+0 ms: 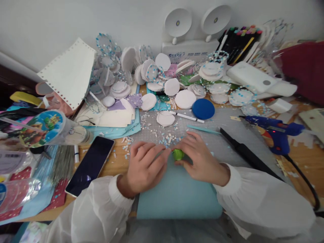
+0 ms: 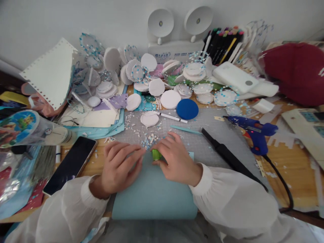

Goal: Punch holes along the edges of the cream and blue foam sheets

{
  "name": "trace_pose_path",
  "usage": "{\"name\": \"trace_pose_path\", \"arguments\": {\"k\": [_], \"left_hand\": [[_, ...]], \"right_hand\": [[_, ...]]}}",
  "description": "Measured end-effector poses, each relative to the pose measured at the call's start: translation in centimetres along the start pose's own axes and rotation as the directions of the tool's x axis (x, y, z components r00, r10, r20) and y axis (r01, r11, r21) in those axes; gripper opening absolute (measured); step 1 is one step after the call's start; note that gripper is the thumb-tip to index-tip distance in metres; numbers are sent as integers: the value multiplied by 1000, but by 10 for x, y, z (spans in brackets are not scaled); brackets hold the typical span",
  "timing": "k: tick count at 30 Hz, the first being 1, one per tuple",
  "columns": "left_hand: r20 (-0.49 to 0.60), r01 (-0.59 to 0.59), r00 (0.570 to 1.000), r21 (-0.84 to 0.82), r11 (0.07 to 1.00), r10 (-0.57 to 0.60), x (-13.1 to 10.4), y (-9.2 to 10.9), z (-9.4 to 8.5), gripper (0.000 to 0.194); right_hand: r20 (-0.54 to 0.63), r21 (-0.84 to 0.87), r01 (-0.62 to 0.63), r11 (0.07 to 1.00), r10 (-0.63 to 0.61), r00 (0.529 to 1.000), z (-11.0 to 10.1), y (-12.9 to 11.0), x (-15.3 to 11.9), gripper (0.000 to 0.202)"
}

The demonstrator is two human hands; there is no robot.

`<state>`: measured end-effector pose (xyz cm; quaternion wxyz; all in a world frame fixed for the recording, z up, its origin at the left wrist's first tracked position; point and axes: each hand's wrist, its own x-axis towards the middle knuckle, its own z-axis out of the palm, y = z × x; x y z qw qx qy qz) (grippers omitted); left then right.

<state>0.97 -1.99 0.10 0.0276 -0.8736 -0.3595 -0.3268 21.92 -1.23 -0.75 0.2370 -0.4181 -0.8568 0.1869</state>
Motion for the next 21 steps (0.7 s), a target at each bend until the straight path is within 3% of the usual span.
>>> {"name": "trace_pose_path", "arguments": {"k": [3,7,21], "left_hand": [[-5,-44,999,10,999,44,0,10,-2,34],[123,24,992,53,998,-31,-1,13,3,56],[216,-14,976,167,986,-23,1,11,5,33]], "right_hand": [[-4,-15,28,1000,-28,1000,2,-4,1,11],[9,-65,64,996,-64,998,5,-10,1,8],[13,-93,102,990,-102,995,10,-13,3,10]]}}
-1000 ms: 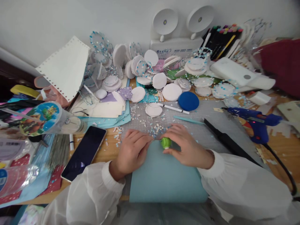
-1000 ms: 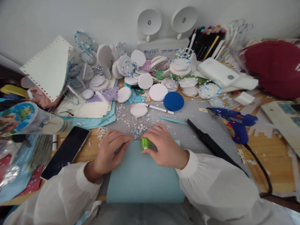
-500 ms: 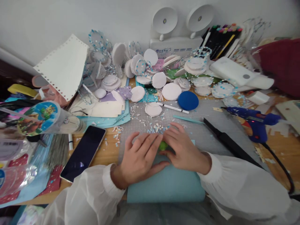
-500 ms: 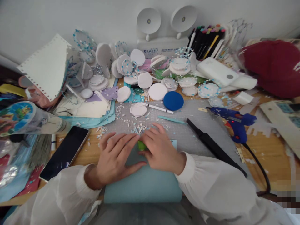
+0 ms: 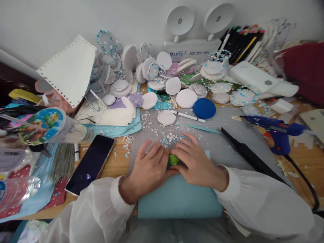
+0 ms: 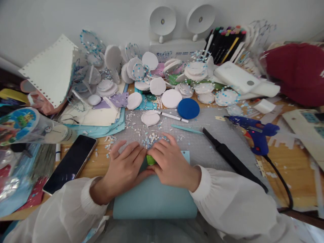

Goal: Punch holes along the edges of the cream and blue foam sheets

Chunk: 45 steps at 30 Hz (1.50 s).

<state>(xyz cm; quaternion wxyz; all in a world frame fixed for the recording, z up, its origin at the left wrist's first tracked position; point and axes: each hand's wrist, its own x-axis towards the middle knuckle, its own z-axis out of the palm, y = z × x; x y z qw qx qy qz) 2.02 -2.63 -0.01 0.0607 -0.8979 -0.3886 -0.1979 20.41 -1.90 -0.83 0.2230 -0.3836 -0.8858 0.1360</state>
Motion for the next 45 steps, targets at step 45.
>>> {"name": "trace_pose_path", "arguments": {"k": [45], "left_hand": [[-16,25,999,-309,951,-31,2,-25,0,15]], "right_hand": [[28,180,-84,980,81,996,-12,23,-7,28]]}}
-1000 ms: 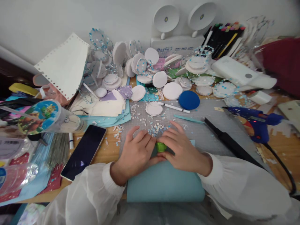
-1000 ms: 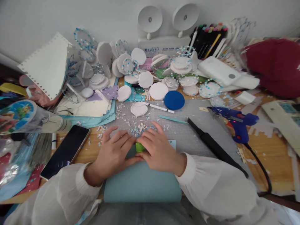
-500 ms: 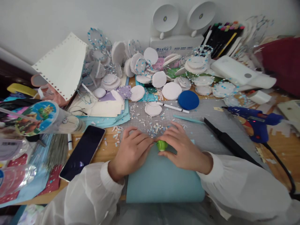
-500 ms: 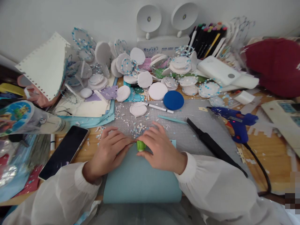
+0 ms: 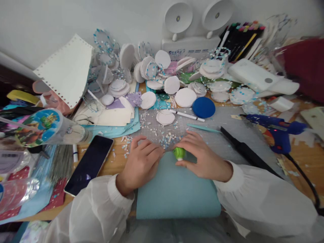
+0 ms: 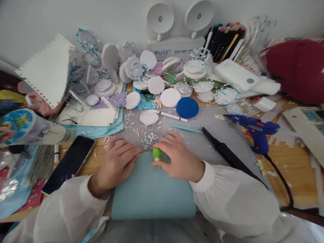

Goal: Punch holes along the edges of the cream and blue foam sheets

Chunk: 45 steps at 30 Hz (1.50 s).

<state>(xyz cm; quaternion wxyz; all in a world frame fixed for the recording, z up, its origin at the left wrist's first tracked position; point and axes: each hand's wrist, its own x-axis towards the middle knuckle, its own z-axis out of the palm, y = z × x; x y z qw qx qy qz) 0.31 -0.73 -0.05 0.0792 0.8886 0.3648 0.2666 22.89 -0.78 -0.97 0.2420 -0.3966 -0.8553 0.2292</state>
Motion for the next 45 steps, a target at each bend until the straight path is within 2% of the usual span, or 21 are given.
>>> {"name": "trace_pose_path", "arguments": {"k": [5,11,14,17,20,24,28,33,45], "left_hand": [[-19,2,1000,11,1000,-2,1,0,0,13],[-35,4,999,79,997,-1,1,1,-1,13],[-138,4,990,184,983,22,1,8,-4,12],[-232,-80,964,225,971,134,-1,18,-5,22],[-163,-140,972,190,972,171,-4,24,-1,35],[-35,-46,998,227,973,55,-6,24,8,57],[26,-36,999,250,968,30,-6,21,10,49],[116,-41,993,208,977,17,-4,22,8,50],[90,-72,994,158,985,58,-1,20,7,39]], "right_hand": [[33,-21,15,1000,-14,999,-2,-1,0,24],[-33,-70,42,997,-44,998,-2,-5,0,17],[-37,-95,32,995,-35,999,-1,-7,2,16],[-41,-95,31,995,-35,999,1,-10,3,13],[-49,-110,56,992,-62,997,3,-15,4,9],[-32,-160,77,984,-83,996,7,-20,2,10],[0,-175,92,980,-94,996,10,-22,2,9],[8,-177,117,977,-117,993,12,-23,3,9],[-21,-175,129,976,-134,991,10,-26,1,5]]}}
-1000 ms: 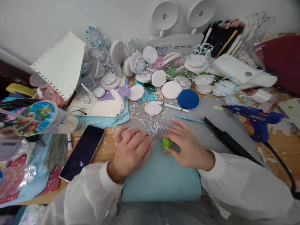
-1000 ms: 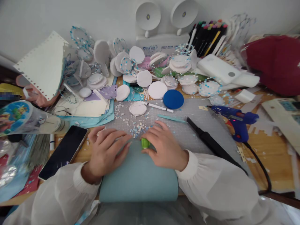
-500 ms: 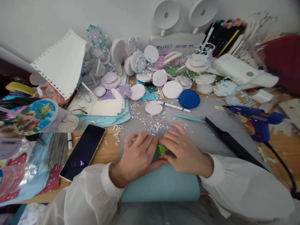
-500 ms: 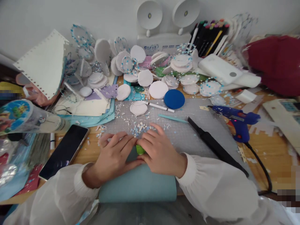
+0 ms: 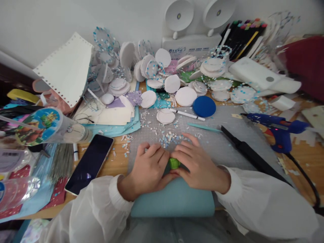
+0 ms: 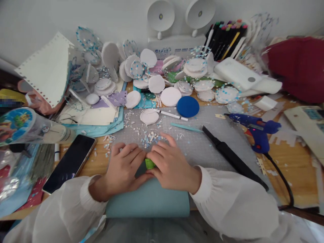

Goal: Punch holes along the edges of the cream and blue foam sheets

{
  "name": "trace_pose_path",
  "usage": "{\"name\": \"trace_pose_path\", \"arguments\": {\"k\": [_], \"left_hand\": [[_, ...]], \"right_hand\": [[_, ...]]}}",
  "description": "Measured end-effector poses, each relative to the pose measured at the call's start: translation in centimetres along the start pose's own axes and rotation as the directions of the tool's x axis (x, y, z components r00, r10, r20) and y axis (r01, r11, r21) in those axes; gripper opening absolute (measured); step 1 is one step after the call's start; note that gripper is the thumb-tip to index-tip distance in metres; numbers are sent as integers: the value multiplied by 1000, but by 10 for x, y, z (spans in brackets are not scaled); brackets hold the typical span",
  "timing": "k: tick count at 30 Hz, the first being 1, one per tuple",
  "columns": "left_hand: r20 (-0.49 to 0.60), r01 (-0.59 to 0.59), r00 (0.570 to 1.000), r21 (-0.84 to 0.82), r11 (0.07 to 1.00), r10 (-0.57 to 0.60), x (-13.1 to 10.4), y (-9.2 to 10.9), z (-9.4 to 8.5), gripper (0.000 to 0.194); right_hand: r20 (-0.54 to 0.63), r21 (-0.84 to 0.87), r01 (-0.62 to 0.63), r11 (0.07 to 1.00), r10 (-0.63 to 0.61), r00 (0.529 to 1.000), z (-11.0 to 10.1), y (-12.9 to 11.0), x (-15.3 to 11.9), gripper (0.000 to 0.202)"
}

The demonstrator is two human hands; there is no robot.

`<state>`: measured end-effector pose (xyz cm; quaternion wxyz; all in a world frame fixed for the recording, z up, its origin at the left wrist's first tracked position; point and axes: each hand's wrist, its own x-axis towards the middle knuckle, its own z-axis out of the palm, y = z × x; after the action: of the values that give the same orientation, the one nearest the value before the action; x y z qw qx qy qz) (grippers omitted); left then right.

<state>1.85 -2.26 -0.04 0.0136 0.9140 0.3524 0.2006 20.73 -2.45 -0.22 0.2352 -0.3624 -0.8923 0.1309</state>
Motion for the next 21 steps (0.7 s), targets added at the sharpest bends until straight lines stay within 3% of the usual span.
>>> {"name": "trace_pose_path", "arguments": {"k": [7,16,21], "left_hand": [[83,-12,996,45,999,8,3,-5,2,48],[73,11,997,51,999,-15,2,-12,2,60],[48,-4,999,58,998,2,1,-14,1,63]], "right_hand": [[48,48,-33,998,31,998,0,6,2,10],[97,152,-113,982,99,990,-4,14,0,22],[100,149,-101,984,87,991,-7,16,0,18]]}}
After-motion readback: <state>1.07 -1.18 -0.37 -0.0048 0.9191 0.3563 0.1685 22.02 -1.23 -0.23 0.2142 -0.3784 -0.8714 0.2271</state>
